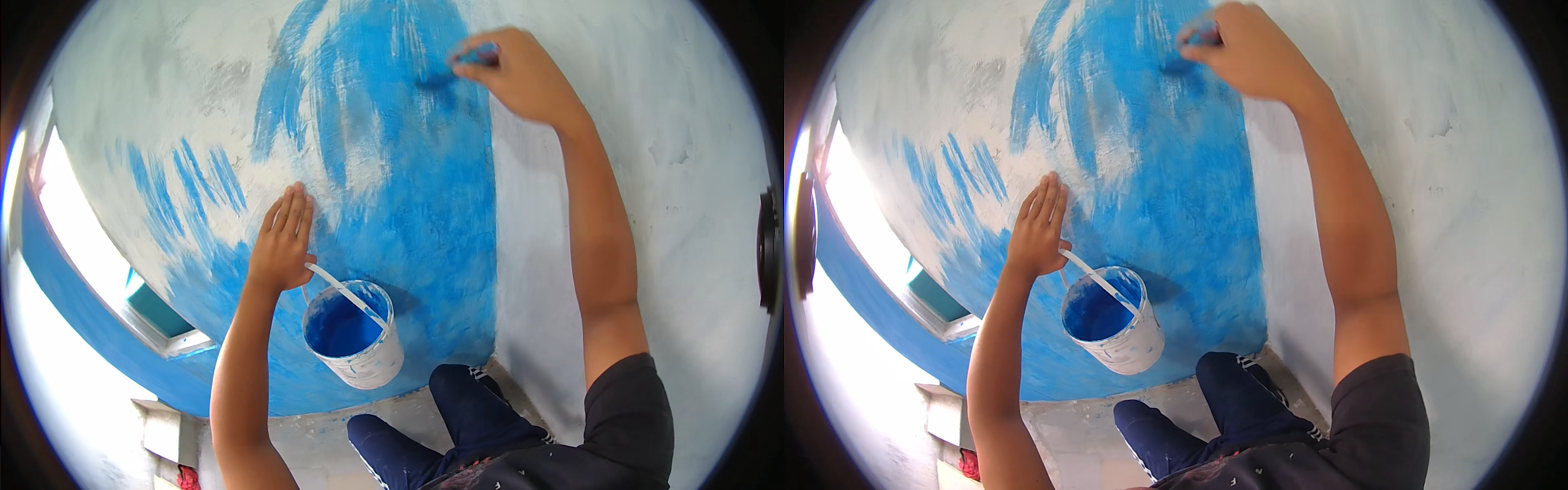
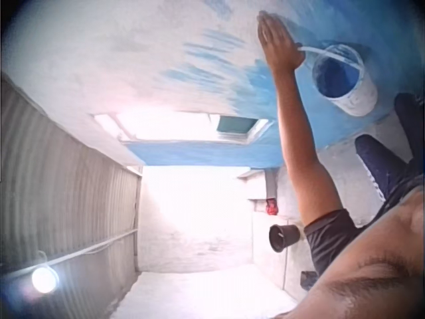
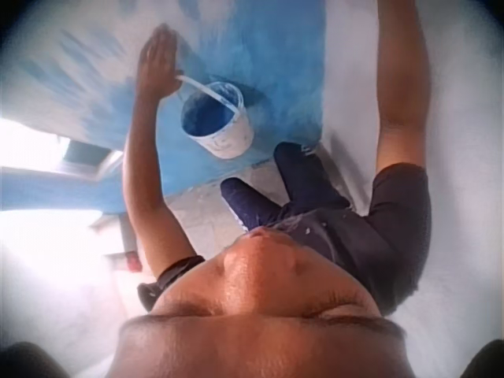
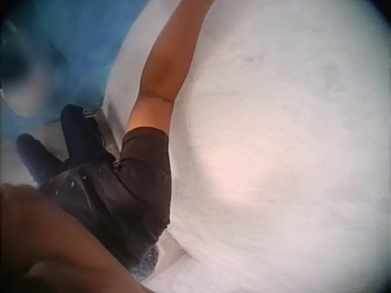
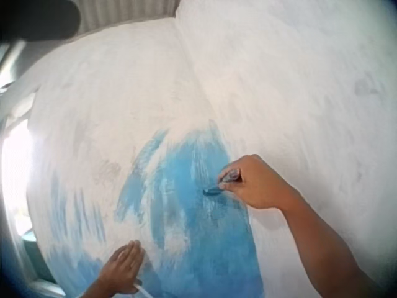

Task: The person paints a wall with blue paint using a brush, dipping the brush into a small white bucket several times.

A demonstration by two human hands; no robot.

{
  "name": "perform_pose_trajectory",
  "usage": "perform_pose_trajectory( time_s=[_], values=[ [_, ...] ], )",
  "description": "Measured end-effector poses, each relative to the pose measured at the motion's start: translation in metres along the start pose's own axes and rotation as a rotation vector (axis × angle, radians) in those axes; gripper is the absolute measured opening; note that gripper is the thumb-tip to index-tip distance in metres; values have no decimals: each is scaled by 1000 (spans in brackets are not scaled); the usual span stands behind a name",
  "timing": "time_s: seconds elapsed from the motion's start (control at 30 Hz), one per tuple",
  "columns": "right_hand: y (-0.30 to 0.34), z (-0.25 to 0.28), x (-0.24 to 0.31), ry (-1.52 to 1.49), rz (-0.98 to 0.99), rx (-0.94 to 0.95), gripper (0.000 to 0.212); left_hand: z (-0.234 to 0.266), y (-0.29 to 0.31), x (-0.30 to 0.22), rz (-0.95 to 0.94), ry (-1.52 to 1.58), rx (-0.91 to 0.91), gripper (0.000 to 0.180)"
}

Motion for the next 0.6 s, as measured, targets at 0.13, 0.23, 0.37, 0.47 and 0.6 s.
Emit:
perform_pose_trajectory(
  time_s=[0.13,0.23,0.37,0.47,0.6],
  values=[
    [-66,12,-4,-112,27,-186,17,1,1,-2,24,-16,16,119],
    [-64,41,19,-247,-12,-333,17,2,0,-3,12,3,-6,119],
    [-33,-3,3,-163,6,-266,17,0,0,-3,11,1,3,118],
    [7,-56,-5,-36,133,-163,19,-6,2,-3,18,-6,21,118],
    [26,-30,37,-147,1,57,20,0,8,2,25,1,17,117]
  ],
)
Point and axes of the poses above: each hand's wrist, its own y-axis away from the middle knuckle, its own z-axis out of the back of the hand, x = y × z, the point moved 2 cm from there along -y, towards the middle knuckle, and after that the axes turned 9 degrees about -z, right-handed, at the moved point
